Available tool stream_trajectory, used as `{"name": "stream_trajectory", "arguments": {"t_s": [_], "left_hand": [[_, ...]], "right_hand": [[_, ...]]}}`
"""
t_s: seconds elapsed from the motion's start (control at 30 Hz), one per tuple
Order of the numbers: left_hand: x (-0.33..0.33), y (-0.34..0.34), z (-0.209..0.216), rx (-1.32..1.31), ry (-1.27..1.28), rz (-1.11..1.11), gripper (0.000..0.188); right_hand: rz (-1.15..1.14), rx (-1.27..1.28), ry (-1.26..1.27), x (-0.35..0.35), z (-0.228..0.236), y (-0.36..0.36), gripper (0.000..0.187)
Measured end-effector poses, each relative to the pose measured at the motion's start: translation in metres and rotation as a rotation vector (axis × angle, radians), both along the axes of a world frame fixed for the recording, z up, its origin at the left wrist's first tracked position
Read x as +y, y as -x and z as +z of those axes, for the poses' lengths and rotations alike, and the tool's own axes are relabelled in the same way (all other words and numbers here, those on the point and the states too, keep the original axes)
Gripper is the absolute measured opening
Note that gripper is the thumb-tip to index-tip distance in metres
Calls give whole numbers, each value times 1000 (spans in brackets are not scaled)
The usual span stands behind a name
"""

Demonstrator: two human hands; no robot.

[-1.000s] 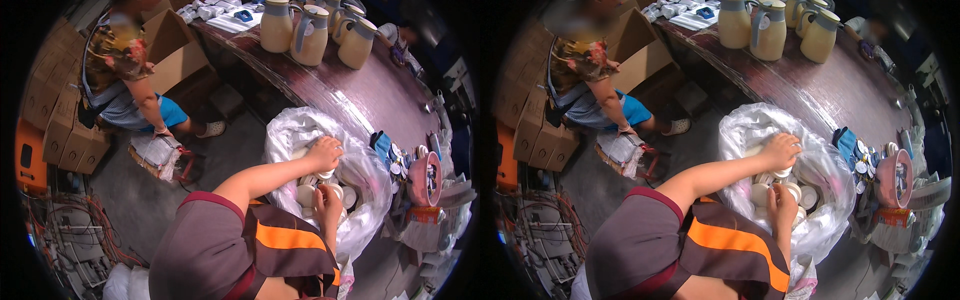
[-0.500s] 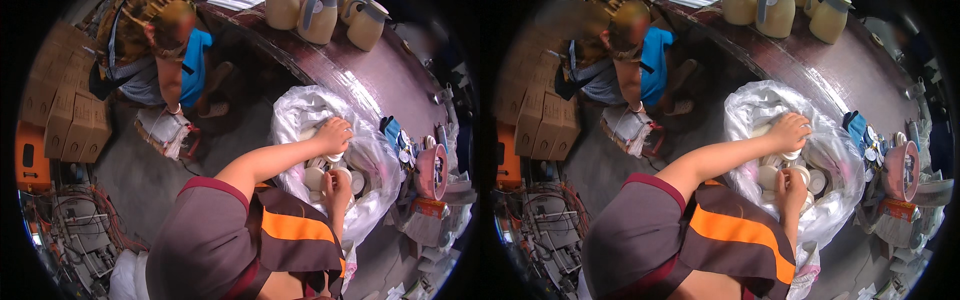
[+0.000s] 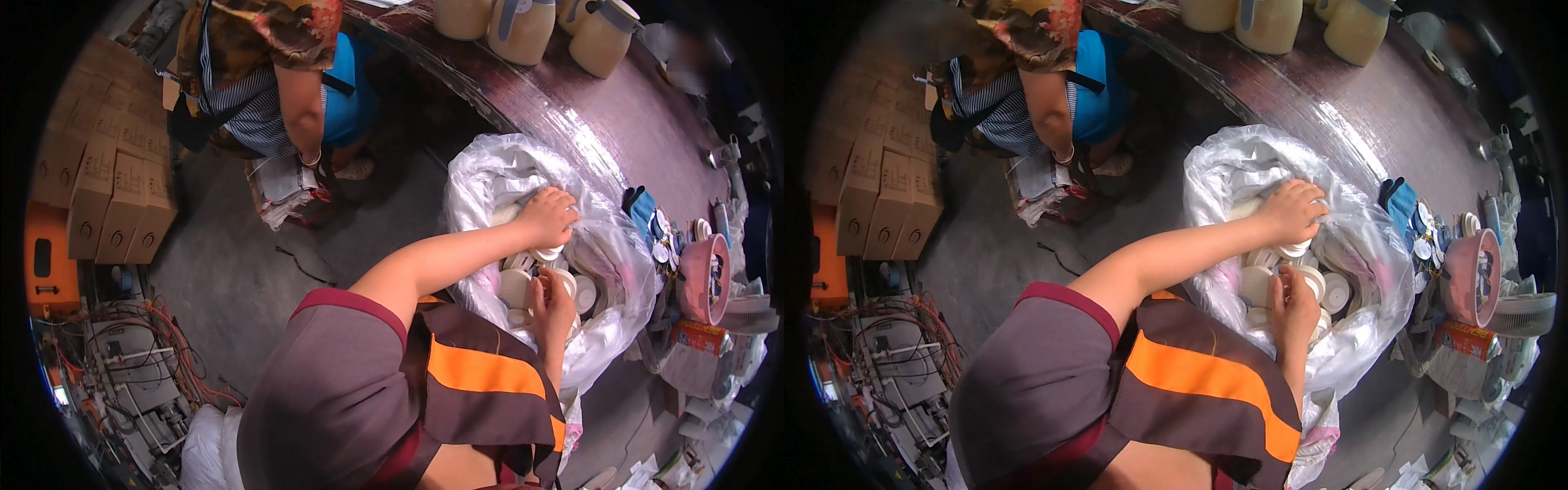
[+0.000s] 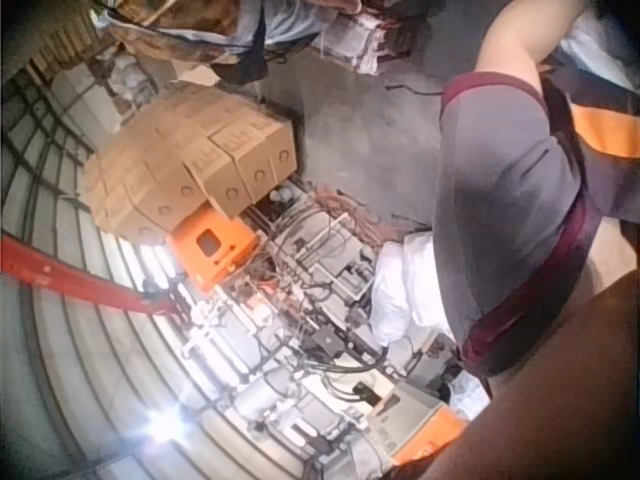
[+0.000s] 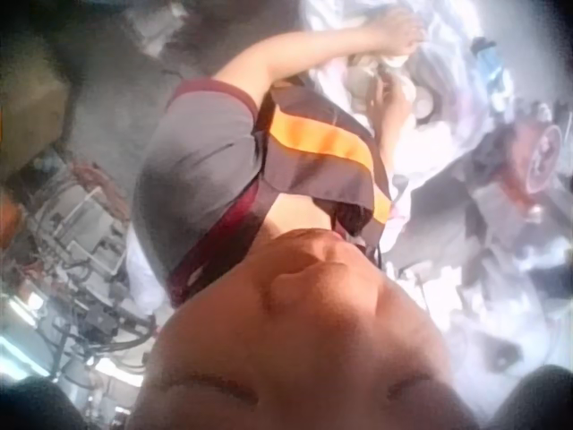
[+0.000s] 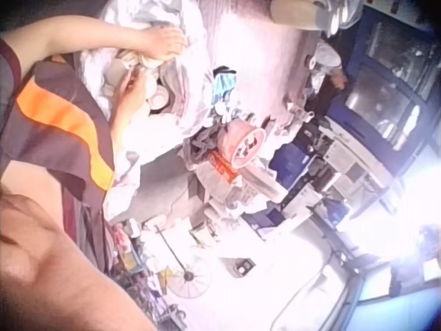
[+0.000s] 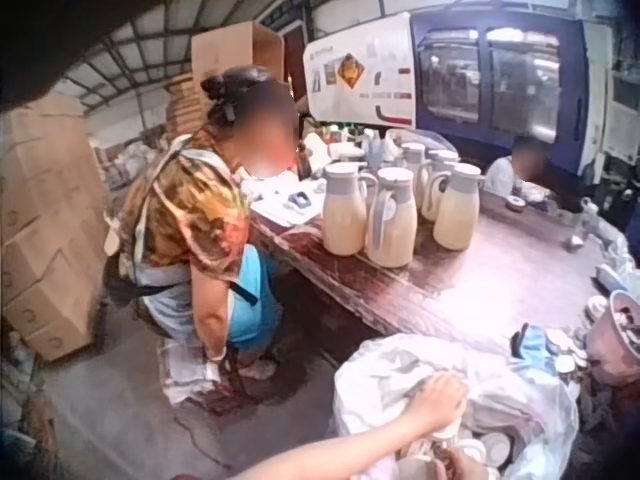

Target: The person assembles beige pitchers by attaching gray handles and white lids. They repeatedly pick up pitcher bodies, handles, and lids from a plastic bag and the table, fit the parts together, and place the completed units on the table.

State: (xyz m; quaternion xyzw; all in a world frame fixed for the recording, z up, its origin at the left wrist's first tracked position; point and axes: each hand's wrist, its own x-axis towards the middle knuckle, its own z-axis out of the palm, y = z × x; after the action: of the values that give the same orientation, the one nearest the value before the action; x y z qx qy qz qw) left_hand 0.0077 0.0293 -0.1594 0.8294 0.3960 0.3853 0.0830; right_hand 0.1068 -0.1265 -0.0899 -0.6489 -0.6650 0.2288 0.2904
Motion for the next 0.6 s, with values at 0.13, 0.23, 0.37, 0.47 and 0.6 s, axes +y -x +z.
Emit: {"name": "stream_trajectory", "arguments": {"t_s": [0.13,0.23,0.37,0.47,0.6], "left_hand": [[-1,1,3,16,41,-8,31],[-1,2,3,12,30,-10,32],[-1,2,7,3,66,-28,32],[0,3,5,-8,60,-28,32],[0,7,5,-2,56,-22,32]], "right_hand": [[-11,-6,58,0,3,0,21],[-14,-13,87,0,2,-1,19],[-12,-11,75,0,-3,-3,19],[-24,-28,86,1,-5,-2,20],[-39,-96,92,5,-3,2,22]]}}
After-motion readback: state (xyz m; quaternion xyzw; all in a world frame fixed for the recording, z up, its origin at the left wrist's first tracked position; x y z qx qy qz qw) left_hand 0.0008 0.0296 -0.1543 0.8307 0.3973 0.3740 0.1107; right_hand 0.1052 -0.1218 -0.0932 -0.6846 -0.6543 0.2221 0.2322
